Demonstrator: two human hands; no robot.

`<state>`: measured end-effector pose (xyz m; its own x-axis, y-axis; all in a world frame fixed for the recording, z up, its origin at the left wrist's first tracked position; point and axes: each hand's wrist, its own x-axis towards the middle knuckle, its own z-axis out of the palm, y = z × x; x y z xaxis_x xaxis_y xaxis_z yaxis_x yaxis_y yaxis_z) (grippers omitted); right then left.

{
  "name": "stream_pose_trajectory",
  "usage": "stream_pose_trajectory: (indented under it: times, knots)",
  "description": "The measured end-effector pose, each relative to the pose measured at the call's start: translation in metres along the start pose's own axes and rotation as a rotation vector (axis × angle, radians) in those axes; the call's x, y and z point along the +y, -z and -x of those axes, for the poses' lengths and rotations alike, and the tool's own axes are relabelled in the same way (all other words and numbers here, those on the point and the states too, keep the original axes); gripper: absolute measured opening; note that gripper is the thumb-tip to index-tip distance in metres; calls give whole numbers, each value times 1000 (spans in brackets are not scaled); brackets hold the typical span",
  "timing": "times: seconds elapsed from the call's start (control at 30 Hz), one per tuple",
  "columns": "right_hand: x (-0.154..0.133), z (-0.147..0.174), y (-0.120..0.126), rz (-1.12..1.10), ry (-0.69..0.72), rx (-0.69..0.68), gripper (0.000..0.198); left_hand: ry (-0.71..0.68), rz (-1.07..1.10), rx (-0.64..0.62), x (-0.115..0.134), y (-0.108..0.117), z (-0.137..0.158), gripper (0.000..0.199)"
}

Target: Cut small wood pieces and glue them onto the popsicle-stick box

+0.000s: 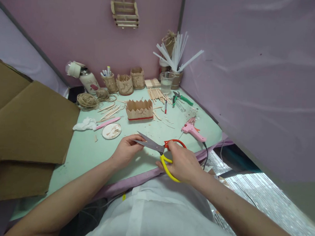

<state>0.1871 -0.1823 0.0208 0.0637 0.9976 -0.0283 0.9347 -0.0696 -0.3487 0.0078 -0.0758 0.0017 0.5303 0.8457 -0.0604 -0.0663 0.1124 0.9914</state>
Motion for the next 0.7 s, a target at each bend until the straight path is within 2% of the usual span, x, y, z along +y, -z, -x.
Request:
stream_pose_trajectory:
  times: [0.2,0.37,0.7]
  knots:
    - [-2,1,1,21,-1,-17,38,0,3,-19,0,0,0,12]
    - [-1,3,2,62,2,-40,30,6,-13,-38,3,0,1,10]
    - [3,6,-1,114,-18,-72,27,75,-19,-104,0,0,0,11]
